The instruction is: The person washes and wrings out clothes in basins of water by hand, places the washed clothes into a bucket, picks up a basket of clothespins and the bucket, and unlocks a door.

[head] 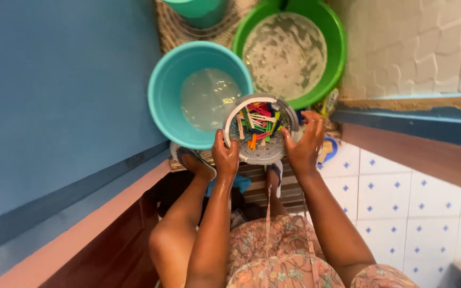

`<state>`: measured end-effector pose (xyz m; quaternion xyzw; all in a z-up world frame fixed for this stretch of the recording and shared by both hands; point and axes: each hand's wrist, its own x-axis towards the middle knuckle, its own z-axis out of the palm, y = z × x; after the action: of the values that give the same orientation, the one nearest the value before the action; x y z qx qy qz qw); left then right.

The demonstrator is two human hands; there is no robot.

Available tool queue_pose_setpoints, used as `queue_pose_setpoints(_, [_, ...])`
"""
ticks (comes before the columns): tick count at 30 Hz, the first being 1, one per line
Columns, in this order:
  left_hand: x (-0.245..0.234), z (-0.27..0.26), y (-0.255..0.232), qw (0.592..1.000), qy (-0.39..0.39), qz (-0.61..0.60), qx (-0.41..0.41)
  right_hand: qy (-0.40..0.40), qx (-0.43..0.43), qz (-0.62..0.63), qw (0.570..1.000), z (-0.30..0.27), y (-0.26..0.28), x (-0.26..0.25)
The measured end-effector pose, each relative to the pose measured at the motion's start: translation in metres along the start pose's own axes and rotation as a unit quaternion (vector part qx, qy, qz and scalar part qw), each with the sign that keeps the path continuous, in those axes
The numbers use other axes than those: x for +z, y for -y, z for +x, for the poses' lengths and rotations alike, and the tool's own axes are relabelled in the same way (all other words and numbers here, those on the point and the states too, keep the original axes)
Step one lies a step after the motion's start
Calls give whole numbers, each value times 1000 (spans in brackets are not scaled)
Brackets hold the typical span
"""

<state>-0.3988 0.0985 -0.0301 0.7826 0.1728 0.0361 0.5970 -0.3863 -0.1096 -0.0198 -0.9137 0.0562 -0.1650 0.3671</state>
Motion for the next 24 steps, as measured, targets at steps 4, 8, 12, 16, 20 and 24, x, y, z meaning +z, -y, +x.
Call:
queue_pose_setpoints(4, [-52, 28, -42, 998, -16, 56, 24, 205, -83, 67, 973, 19, 81, 26])
queue_pose_setpoints(8, [-86, 48, -53, 991, -29, 117, 65, 258, -301, 4, 918, 41, 140, 86])
queue_pose_setpoints(12, [-107, 62, -35, 977, -107, 144, 117, 275, -316, -41, 907, 56, 169, 115])
queue_pose_setpoints(16, [-116, 74, -15, 977, -178, 91, 80, 380, -203, -59, 900, 55, 167, 132])
queue_pose_setpoints(20, [-125, 89, -15, 974, -200, 65, 81, 342, -252, -1, 905, 66, 167, 133])
queue_pose_setpoints(24, [-127, 99, -27, 968, -214, 69, 108, 270, -265, 21, 926, 88, 189, 138])
